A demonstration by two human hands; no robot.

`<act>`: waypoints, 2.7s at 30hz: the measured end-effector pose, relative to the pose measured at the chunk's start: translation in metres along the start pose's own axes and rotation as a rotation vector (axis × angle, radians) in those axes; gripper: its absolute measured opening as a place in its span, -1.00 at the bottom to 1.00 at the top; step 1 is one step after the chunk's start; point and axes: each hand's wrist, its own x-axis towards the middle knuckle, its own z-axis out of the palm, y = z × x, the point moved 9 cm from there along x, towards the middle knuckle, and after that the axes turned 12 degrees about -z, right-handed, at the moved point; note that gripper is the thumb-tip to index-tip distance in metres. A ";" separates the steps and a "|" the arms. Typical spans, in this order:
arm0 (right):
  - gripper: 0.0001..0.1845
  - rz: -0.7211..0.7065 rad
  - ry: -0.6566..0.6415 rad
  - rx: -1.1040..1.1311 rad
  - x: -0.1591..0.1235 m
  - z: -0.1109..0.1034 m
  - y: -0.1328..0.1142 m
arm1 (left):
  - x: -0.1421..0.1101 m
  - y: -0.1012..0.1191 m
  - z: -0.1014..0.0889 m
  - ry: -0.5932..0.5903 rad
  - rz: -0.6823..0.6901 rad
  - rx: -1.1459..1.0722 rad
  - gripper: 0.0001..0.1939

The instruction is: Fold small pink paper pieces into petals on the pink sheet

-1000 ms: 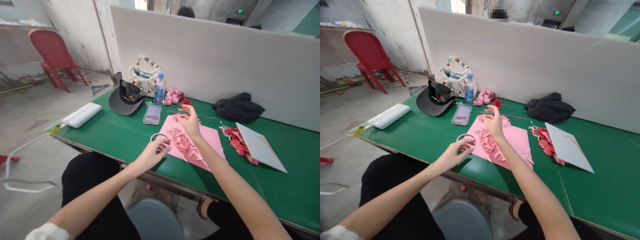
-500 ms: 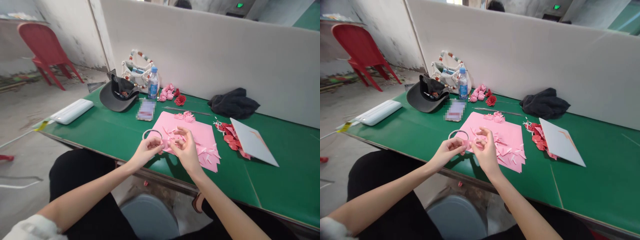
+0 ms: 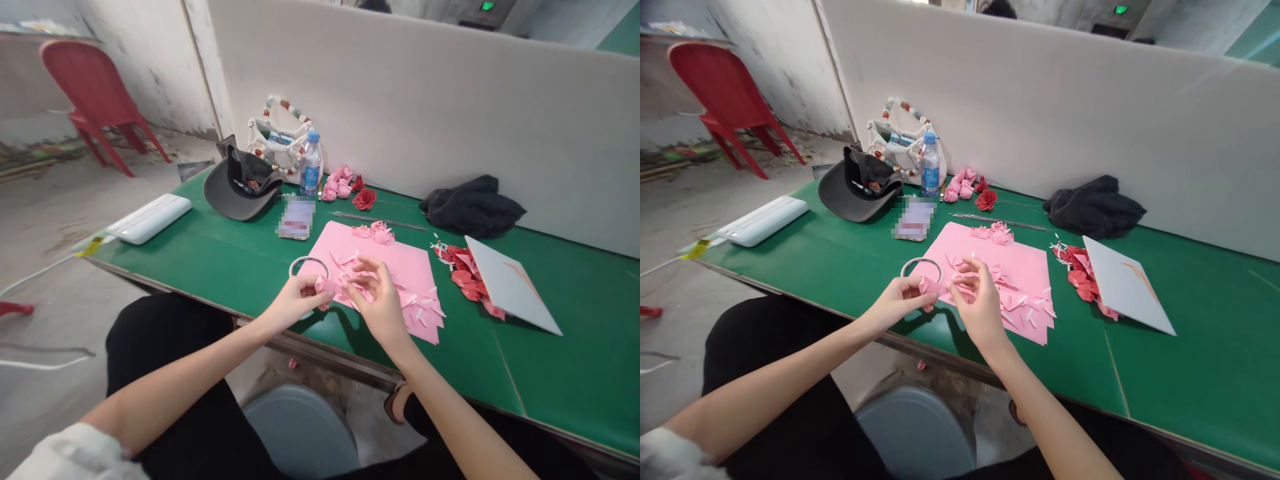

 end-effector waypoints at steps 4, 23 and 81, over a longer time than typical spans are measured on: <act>-0.59 -0.086 -0.053 -0.035 0.007 -0.002 -0.011 | 0.001 0.001 -0.006 0.046 -0.006 0.027 -0.71; -0.51 0.293 -0.152 0.241 -0.002 0.012 0.022 | -0.001 0.001 0.000 -0.014 -0.015 -0.020 -0.73; -0.49 -0.591 -0.238 -0.504 -0.016 0.031 -0.048 | -0.009 0.037 -0.009 0.038 0.195 0.343 -0.78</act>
